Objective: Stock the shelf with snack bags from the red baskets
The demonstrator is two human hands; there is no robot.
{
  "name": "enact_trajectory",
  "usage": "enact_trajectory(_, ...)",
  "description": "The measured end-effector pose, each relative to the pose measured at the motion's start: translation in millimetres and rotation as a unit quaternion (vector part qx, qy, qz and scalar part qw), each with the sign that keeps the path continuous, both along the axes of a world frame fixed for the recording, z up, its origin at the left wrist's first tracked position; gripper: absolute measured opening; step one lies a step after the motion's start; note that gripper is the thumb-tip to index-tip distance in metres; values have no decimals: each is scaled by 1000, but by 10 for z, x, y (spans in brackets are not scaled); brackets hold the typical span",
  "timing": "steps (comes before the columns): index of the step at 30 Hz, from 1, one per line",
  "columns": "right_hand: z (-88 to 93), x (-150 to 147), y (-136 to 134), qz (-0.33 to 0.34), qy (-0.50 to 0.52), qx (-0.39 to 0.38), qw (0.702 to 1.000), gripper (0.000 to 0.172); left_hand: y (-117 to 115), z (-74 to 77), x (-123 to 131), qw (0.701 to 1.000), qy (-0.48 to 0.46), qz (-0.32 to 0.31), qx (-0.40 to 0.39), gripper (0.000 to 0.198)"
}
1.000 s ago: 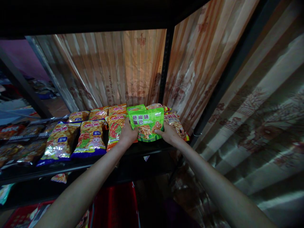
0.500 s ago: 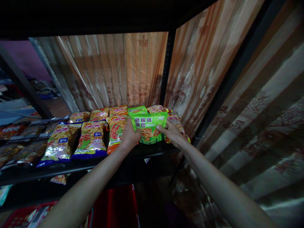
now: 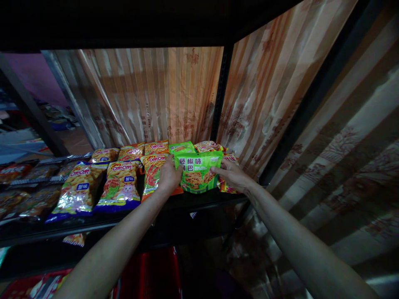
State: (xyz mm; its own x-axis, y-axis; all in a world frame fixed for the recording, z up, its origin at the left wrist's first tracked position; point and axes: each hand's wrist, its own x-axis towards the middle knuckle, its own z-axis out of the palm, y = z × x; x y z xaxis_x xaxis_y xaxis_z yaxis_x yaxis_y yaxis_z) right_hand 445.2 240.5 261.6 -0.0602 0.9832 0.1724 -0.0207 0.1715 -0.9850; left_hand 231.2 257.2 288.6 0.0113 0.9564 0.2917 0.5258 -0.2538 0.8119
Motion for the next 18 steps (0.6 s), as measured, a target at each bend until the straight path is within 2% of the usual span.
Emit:
enact_trajectory(3, 123, 32, 14, 9, 81, -12, 997, 36, 15, 8, -40, 996, 90, 16, 6, 2)
enact_trajectory(6, 223, 52, 153, -41, 150, -47, 987, 32, 22, 13, -65, 994, 108, 20, 14, 12)
enact_trajectory(8, 280, 41, 297, -75, 141, -89, 983, 23, 30, 6, -72, 993, 111, 18, 16, 15)
enact_trajectory(11, 365, 6, 501, -56, 90, -134, 985, 8, 62, -26, -80, 993, 115, 22, 15, 16)
enact_trajectory(15, 464, -3, 631, -4, 77, -133, 988, 11, 105, -54, -93, 994, 104, 23, -2, 17)
enact_trajectory(18, 473, 3, 619, -46, 96, -116, 988, 31, 92, -14, -82, 990, 135, 32, 7, 16)
